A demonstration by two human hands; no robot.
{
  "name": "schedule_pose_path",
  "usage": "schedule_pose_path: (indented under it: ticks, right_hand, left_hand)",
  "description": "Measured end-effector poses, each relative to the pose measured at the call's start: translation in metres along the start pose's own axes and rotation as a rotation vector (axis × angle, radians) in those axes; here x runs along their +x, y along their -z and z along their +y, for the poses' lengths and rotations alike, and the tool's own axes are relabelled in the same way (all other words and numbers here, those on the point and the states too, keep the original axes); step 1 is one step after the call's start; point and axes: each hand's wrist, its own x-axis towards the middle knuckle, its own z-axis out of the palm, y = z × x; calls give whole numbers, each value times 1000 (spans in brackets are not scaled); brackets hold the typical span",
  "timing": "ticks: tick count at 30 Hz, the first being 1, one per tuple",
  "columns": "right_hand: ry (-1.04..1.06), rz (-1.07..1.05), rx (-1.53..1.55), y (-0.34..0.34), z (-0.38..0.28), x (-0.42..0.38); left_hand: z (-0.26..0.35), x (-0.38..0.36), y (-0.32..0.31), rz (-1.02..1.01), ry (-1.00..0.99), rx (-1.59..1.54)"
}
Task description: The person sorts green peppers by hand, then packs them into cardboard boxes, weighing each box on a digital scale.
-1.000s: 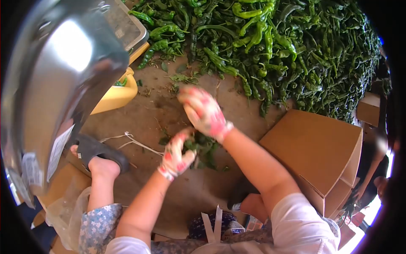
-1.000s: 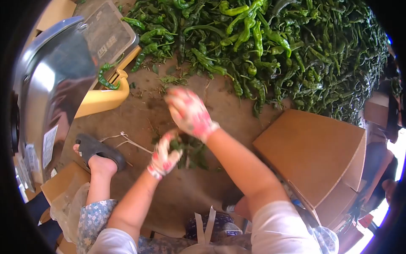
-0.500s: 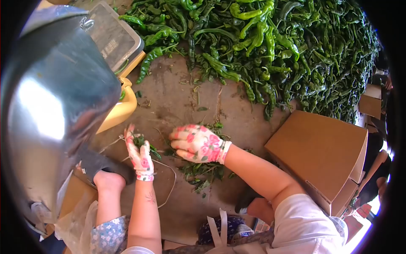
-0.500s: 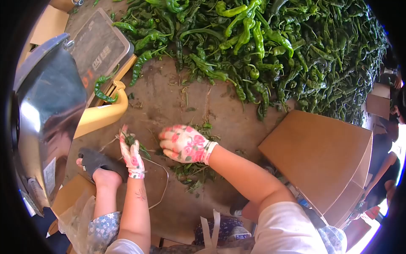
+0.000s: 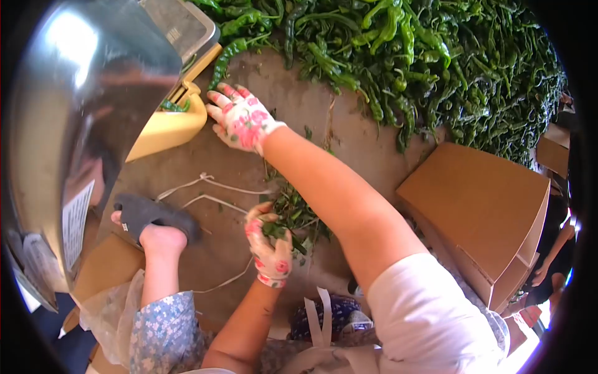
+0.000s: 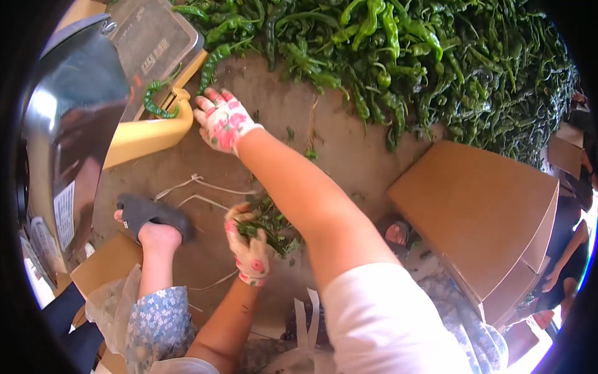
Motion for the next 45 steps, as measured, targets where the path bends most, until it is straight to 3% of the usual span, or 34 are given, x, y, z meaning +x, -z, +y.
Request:
schedule_pose_path:
  ticks: [1, 3, 7, 8, 10, 12, 13, 14, 16, 17, 18, 20, 22, 23, 25, 28, 29, 31, 32, 34, 36, 38, 40, 42, 44, 45]
  right_hand:
    - [-6, -2, 12, -3, -3, -10]
    - [163, -108, 3, 3, -9, -46]
    - [120, -448, 125, 53, -52, -179]
    - [41, -443, 197, 74, -60, -192]
    - [-248, -235, 138, 111, -47, -203]
    - [-520, 18, -132, 112, -36, -215]
    - [-480, 9, -149, 101, -34, -221]
    - [-431, -130, -98, 107, -48, -218]
    - [-351, -150, 93, 94, -75, -230]
    - [-395, -101, 122, 100, -90, -235]
    - [-436, -54, 151, 107, -105, -240]
    - [-1012, 344, 978, 134, -152, -240]
    - [-566, 87, 22, 152, -134, -261]
    - [-617, 120, 42, 158, -132, -266]
    - [-651, 121, -26, 174, -122, -272]
    - [-747, 120, -165, 190, -124, -285]
    - [-756, 168, -91, 179, -112, -291]
    - [-766, 268, 57, 157, -87, -302]
    - [-703, 127, -73, 156, -86, -306]
    - [-723, 83, -28, 141, -77, -296]
    - [-632, 11, -56, 135, -67, -280]
    - [-627, -60, -46, 129, -62, -281]
    - [-625, 18, -27, 120, -63, -290]
    - [-652, 1, 23, 101, -82, -296]
    - [-683, -22, 87, 76, -100, -291]
    - [-667, 68, 133, 65, -104, -281]
  left_hand:
    - [-8, 5, 17, -34, -83, 178]
    - [-6, 13, 31, 178, 83, -98]
    - [-21, 38, 61, 314, 57, -136]
    - [-25, 41, 61, 304, 59, -148]
    - [-29, 40, 56, 233, 98, -191]
    - [-8, 36, 36, 230, 69, -263]
    - [7, 35, 24, 207, 60, -338]
    - [26, 33, 13, 180, 51, -411]
    - [74, 21, -20, 175, 105, -540]
    - [123, 7, -36, 73, 142, -610]
    - [150, -5, -52, -120, 137, -975]
    - [224, -39, -91, -379, -23, -783]
    - [271, -76, -134, -456, -424, -572]
    - [290, -95, -156, -423, -622, -469]
    - [295, -107, -167, -294, -813, -339]
    - [247, -64, -141, -360, -999, -534]
    - [220, -35, -116, -465, -1013, -281]
    - [149, 14, -85, -420, -857, 111]
    - [114, 37, -76, -536, -677, 325]
    - [43, 79, -75, -560, -741, 924]
    - [12, 105, -68, -778, -592, 1223]
    - [-14, 102, -48, -850, -587, 1229]
    - [-21, 81, -19, -901, -712, 1047]
    - [-37, 48, 10, -896, -624, 897]
    - [-52, 16, 19, -765, -558, 834]
    - [-60, 5, 14, -657, -537, 780]
